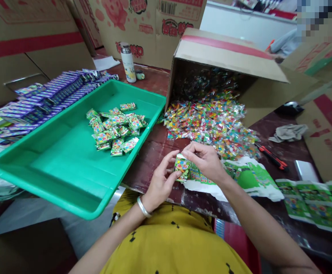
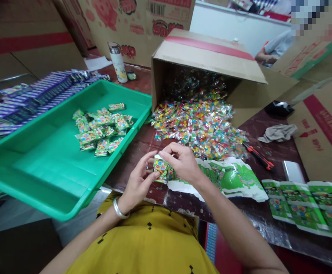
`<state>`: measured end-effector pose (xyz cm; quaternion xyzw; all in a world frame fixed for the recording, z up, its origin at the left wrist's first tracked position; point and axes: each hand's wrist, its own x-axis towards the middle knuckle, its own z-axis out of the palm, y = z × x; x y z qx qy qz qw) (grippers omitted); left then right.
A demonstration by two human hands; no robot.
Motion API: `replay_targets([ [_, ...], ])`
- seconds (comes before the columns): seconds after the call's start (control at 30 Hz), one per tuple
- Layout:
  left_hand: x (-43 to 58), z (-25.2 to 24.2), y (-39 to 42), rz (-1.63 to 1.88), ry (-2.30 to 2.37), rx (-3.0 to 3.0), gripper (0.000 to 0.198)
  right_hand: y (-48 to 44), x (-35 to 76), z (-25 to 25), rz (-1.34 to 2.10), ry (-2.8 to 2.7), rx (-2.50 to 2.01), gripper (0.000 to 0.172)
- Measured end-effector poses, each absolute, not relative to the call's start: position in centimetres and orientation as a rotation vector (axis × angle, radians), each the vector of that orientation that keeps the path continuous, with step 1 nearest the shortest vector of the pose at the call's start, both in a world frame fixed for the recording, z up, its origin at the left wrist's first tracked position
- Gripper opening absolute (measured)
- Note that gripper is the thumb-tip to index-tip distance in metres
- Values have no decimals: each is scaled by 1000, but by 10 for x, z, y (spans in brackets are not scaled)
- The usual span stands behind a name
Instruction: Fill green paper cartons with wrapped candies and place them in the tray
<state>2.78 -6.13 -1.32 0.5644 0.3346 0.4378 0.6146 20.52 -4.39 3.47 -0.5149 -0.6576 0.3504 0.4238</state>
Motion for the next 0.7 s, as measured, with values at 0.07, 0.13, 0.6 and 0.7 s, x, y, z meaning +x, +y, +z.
replay_targets([
  [0.07, 28, -16, -60, 1016, 781, 1268, 42, -51, 205, 29, 722, -1750, -1270, 19],
  [0.13, 30, -21, -60, 1030, 800, 1213, 40, -57, 205, 20, 651, -1804, -1272, 11],
  [0.6, -3, 0, -11, 1275, 785, 756, 50, -20, 264, 0, 578, -1646, -1614, 25],
  [0.7, 10, -26, -23, 976, 978, 1089, 76, -17, 261, -19, 453, -2036, -1755, 20],
])
